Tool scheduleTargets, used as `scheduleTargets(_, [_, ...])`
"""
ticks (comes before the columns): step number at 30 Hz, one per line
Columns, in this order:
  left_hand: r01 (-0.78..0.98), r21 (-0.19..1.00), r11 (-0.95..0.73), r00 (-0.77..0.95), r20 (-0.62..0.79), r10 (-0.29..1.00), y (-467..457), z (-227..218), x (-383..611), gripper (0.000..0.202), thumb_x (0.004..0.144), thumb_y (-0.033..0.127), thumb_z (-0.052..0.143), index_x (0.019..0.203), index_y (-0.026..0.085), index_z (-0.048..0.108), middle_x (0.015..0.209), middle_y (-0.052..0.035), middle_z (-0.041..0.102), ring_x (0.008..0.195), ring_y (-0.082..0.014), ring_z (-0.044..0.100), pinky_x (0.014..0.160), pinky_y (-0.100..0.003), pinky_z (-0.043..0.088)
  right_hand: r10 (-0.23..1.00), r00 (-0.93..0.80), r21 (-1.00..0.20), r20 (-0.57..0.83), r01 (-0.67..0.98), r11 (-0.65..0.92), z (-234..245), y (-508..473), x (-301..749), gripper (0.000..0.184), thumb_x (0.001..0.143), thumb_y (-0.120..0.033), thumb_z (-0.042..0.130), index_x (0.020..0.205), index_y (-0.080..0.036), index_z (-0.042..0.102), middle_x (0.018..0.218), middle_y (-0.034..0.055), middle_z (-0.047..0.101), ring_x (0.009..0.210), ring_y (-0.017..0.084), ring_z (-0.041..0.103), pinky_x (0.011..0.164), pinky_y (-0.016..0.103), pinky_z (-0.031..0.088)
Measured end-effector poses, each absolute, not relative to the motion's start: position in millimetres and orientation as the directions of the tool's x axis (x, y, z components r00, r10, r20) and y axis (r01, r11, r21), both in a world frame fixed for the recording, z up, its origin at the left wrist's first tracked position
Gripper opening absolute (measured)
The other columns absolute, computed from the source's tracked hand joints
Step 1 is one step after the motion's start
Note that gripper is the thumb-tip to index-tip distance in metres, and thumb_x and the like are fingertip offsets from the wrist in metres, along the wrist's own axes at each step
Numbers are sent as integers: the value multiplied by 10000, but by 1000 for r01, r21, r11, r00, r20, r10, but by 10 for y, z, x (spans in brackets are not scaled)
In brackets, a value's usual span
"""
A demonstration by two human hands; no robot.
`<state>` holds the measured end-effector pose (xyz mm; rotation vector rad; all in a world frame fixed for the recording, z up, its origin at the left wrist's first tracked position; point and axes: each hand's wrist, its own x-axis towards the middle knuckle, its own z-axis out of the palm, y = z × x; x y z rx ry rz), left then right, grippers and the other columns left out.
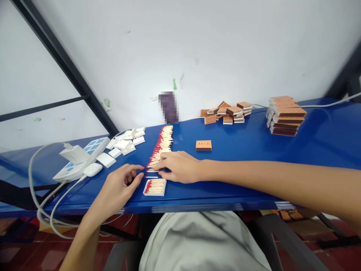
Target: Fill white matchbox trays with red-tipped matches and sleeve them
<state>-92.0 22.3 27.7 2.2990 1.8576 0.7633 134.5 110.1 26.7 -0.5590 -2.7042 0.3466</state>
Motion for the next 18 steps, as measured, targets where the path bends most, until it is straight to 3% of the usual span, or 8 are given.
scheduleTargets(4, [907, 341, -248, 143, 305, 942, 194, 281, -907, 275, 926, 391, 551, 1104, 227, 681, 848, -16, 587, 749, -193, 575, 681, -307, 428, 412, -874, -285, 259, 338, 897, 285, 1104, 1348, 322, 973, -270, 500, 1250, -271, 664, 1083, 56, 642, 865, 183, 621, 728, 306, 445])
scheduleTargets(18, [885, 374, -278, 179, 278, 944, 187, 260, -885, 313, 979, 387, 479, 1210, 263, 648, 850, -8, 557, 734, -177, 561, 683, -302, 430, 416, -835, -298, 361, 320, 899, 250, 1092, 1355, 262, 942, -223, 526, 1111, -217, 726, 973, 51, 679, 842, 175, 626, 731, 292, 437])
